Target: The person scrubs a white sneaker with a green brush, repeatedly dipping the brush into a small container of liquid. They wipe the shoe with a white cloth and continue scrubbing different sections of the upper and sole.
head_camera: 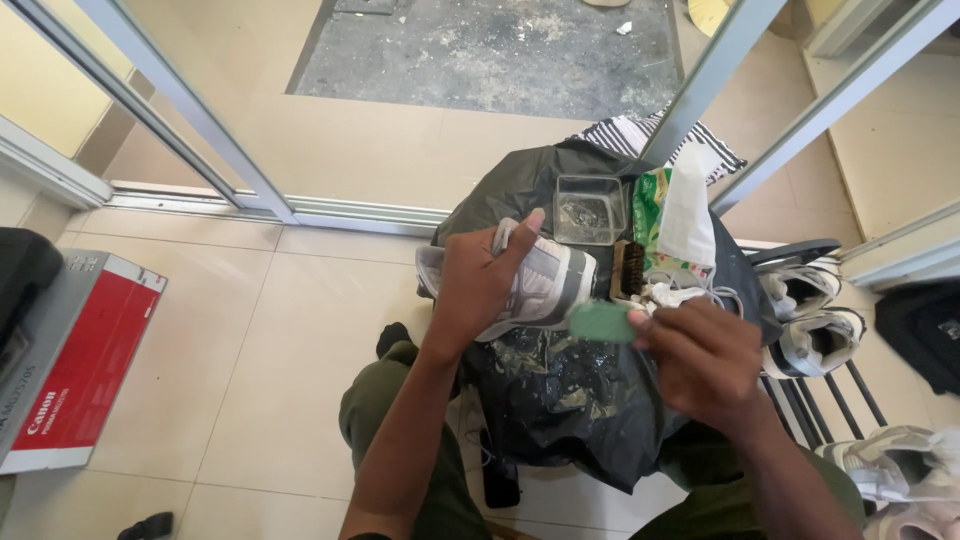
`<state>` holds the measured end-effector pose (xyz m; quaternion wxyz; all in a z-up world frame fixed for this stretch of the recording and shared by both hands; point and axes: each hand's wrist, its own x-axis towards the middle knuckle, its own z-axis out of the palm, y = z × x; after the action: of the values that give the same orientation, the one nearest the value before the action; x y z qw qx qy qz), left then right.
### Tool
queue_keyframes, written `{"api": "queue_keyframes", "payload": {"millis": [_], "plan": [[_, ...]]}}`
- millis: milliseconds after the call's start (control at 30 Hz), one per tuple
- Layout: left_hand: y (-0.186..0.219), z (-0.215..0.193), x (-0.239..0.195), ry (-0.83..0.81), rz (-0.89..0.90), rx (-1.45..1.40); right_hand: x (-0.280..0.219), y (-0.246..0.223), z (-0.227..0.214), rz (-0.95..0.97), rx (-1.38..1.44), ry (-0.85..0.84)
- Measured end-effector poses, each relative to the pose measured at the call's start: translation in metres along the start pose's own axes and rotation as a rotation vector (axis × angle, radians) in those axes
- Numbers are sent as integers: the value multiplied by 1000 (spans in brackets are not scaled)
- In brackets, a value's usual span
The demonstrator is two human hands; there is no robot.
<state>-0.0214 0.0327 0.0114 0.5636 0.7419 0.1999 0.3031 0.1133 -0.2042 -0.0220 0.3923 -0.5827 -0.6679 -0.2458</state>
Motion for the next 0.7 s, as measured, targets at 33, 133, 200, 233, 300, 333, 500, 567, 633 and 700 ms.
{"api": "queue_keyframes", "payload": {"millis": [33, 133, 200, 233, 300, 333, 500, 567, 633, 700], "plan": [[1, 0, 0, 0, 3, 0, 7, -8, 0, -2, -2, 2], [4, 0, -1, -6, -70, -33, 20, -21, -1, -54, -62, -59], [7, 0, -2, -11, -31, -25, 16, -11, -2, 133, 77, 97], [4, 0, -3, -16, -35, -25, 5, -9, 1, 138, 76, 97], [0, 1, -1, -30, -28, -35, -12, 0, 6, 66, 26, 74], [0, 2, -1, -25, -23, -37, -3, -7, 3, 59, 26, 73], [-1, 4, -1, -46, -18, 3, 22, -10, -12, 93, -6, 103], [4, 4, -4, -52, -16, -2, -6, -1, -3, 15, 21, 57], [7, 5, -1, -49, -4, -5, -12, 6, 1, -76, 49, 15], [5, 5, -1, -56, -42, -34, -6, -2, 0, -106, 40, -13]]}}
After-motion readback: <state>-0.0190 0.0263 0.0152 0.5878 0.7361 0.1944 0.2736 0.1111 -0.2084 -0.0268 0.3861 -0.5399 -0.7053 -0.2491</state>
